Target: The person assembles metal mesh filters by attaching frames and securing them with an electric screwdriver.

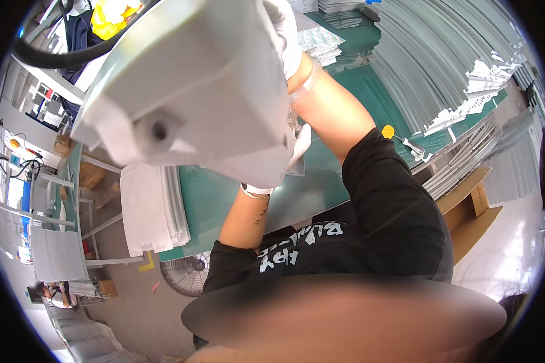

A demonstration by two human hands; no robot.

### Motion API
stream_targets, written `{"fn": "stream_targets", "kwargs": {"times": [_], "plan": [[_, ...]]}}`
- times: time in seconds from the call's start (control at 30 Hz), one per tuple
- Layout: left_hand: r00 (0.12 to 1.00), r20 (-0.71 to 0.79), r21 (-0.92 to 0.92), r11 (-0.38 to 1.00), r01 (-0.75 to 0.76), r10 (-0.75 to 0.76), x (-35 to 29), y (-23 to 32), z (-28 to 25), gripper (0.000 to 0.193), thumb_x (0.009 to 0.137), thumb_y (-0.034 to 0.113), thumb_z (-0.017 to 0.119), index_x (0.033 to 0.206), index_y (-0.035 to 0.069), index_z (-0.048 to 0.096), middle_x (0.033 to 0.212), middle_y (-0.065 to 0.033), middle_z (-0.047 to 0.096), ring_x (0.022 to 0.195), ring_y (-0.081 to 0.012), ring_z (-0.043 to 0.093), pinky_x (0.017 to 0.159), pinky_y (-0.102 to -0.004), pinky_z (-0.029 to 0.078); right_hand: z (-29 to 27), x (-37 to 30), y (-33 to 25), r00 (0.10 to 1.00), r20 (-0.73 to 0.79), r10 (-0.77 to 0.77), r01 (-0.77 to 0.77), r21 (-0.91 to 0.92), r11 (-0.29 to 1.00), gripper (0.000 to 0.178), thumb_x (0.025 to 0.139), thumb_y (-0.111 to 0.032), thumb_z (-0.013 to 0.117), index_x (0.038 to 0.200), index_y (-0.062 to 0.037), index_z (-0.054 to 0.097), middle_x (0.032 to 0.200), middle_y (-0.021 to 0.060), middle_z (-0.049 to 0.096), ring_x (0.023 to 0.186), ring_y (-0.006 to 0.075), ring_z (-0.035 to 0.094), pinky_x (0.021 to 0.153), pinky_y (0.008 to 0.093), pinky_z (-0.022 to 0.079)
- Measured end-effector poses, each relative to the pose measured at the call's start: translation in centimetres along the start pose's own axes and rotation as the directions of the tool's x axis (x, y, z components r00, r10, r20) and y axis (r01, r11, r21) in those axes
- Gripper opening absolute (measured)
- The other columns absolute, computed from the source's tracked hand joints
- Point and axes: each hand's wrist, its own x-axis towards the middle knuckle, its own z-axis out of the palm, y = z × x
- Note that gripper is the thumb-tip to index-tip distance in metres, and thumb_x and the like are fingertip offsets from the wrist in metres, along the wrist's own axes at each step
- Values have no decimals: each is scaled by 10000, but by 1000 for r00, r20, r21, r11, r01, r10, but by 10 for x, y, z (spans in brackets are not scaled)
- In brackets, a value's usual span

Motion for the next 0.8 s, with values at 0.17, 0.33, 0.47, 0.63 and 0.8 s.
{"fn": "stream_targets", "kwargs": {"times": [0.17, 0.33, 0.47, 0.63, 0.8], "plan": [[999, 35, 44, 999, -2, 1, -5, 0, -4, 197, 688, 144, 763, 843, 89, 654, 727, -45, 607, 698, -242, 573, 651, -378, 454, -28, 12, -1, 921, 387, 45, -123, 179, 976, 423, 928, -292, 541, 1230, 5, 553, 813, 61, 626, 572, 117, 568, 508, 260, 519], [997, -68, -43, 998, -35, 32, -23, -3, 0, 263, 719, 222, 762, 953, 137, 679, 806, -13, 645, 815, -219, 610, 762, -387, 463, -20, 1, -21, 984, 179, 12, 14, -147, 989, 399, 941, -343, 561, 1147, -2, 557, 828, 53, 608, 586, 126, 569, 558, 279, 531], [994, -57, -33, 995, -95, 93, -21, 4, -24, 235, 719, 227, 766, 919, 174, 654, 759, -1, 597, 753, -232, 577, 769, -412, 412, 49, -11, -53, 923, -87, -375, 339, -279, 898, 226, 966, -293, 581, 1022, -74, 600, 791, 32, 640, 649, 127, 610, 507, 235, 499], [964, 98, -62, 968, -241, 246, -55, 26, -86, 247, 653, 205, 787, 737, 153, 561, 647, -21, 506, 603, -263, 513, 639, -414, 376, 86, -33, -77, 875, -35, -482, 413, -463, 784, 216, 975, -288, 572, 1054, -89, 603, 828, 4, 652, 673, 114, 629, 531, 245, 525], [648, 726, -229, 969, -92, 232, -200, 16, -147, 176, 684, 179, 726, 795, 123, 603, 722, -58, 565, 718, -236, 588, 704, -422, 448, 92, -38, -74, 938, 32, -345, 336, -335, 880, 196, 979, -304, 571, 1063, -130, 602, 830, -12, 639, 655, 92, 632, 488, 218, 510]]}}
